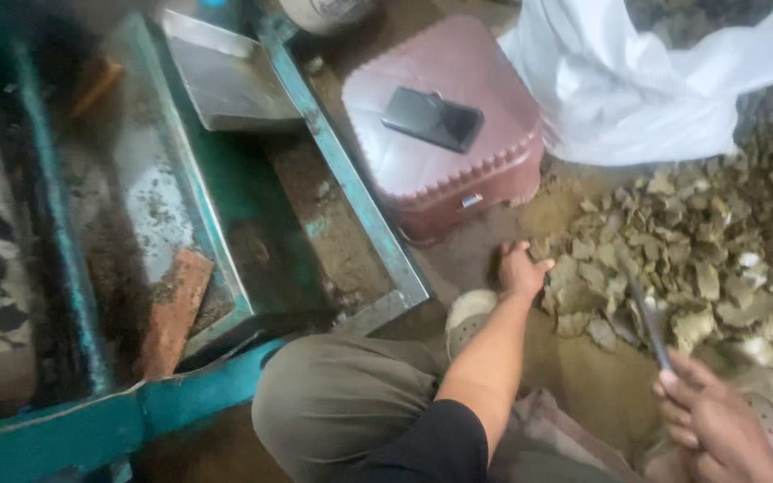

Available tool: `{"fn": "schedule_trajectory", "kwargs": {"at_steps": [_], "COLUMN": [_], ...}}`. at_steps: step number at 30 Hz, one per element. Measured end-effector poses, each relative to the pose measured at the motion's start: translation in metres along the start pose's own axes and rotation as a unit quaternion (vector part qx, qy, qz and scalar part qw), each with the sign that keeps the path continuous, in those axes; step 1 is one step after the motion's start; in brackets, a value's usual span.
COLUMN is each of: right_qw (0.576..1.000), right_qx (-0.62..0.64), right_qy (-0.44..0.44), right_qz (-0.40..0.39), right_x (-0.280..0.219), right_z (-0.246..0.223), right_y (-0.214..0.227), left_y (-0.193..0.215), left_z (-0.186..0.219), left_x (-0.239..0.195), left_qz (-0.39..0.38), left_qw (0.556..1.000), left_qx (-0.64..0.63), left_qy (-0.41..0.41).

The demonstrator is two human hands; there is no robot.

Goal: The person sits on the floor and uses a metal tool to pry open oysters from a large pile. They hold each oyster with one hand and lever the shell open with the tool, then place the opened oyster aside.

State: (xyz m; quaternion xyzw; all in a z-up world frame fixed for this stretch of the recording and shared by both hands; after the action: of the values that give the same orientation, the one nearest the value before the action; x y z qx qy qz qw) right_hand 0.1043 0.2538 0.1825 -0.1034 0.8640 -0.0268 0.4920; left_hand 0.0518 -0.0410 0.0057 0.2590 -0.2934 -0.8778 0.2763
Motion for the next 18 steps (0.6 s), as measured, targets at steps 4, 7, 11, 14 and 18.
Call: {"fn": "schedule_trajectory", "kwargs": {"at_steps": [4,7,11,14,18], "right_qw": [0.997,0.995,0.995,0.997,0.998], "right_qx": [0.078,0.096,0.091,0.068,0.023], "right_qy": [-0.022,-0.013,0.033,0.040,0.036], "right_qz": [-0.016,-0.038,-0.017,0.019,0.042], "right_x": [0.006,-0.009,-0.032,-0.052,-0.051], "right_z": [0.018,0.013,-0.010,-0.029,-0.040], "right_y": [0.012,0.007,-0.006,-0.019,-0.034], "left_y": [0.004,-0.004,-0.021,-0.035,-0.046], "left_z": [-0.002,-0.011,-0.041,-0.049,-0.061], "left_x": [0.019,0.029,0.054,0.061,0.071], "left_qz": [0.005,0.046,0.076,0.071,0.076], "left_qw": [0.998,0.989,0.984,0.983,0.990], "left_qx": [-0.033,-0.088,-0.119,-0.037,-0.041], "left_qy": [-0.056,-0.110,-0.110,-0.167,-0.115]}}
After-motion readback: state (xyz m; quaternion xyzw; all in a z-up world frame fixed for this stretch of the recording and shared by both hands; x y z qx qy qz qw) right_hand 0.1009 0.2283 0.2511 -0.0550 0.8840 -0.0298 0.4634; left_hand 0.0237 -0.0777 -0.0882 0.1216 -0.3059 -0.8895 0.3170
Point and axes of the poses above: each hand's wrist, its own x-axis towards the middle knuckle, its own y-axis out of the back of the hand, z = x × y, the point moved 3 cm from there along x, towards the middle knuckle, and after that the axes turned 1 degree about -z, right-handed, at the moved point
